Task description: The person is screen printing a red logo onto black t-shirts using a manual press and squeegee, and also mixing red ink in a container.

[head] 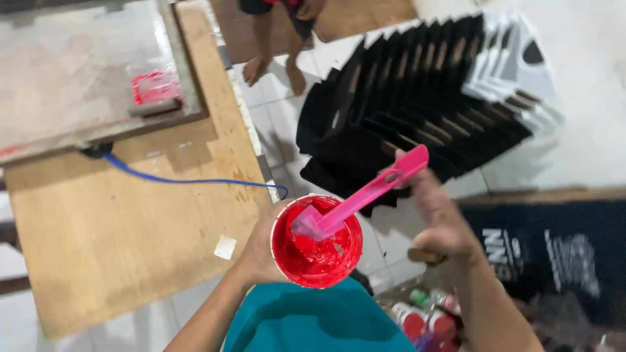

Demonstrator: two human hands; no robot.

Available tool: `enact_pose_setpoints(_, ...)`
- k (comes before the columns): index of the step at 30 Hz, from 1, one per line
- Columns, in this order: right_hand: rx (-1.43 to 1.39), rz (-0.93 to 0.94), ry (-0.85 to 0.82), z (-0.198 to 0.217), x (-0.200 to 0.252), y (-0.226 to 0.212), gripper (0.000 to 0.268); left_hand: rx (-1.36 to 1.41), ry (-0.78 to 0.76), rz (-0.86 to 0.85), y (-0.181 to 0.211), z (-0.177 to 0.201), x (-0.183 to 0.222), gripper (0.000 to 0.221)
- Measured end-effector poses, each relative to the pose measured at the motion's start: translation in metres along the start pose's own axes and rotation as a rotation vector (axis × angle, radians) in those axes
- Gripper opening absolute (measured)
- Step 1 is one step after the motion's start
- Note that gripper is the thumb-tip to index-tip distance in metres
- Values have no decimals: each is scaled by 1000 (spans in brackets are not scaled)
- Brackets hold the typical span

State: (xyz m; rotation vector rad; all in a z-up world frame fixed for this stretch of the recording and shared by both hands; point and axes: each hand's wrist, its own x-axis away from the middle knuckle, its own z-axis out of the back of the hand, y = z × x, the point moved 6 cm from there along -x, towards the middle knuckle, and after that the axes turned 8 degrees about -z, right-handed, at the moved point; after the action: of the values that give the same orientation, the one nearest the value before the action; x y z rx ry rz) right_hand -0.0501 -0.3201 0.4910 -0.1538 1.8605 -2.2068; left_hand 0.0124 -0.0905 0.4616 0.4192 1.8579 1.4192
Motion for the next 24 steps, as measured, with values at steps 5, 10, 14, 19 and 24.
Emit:
enact_pose_setpoints(5,-7,-44,58,36,-72,0,50,-431,273,-275,12,2,-12,101)
enact_pose_setpoints(10,393,300,-88,-24,-130,-58,20,-608,405,-223,-33,42,19,102)
enact_pose_setpoints(14,700,592,-363,-60,-151,-115,22,-770,473,-20,-63,63,27,118)
enact_pose_setpoints(19,739,764,-493,-84,-163,-107,14,-801,620,-73,-72,80,10,109)
enact_pose_setpoints(24,590,862,-662,-64,-205,-69,37,-817,784,-94,-97,83,-17,96)
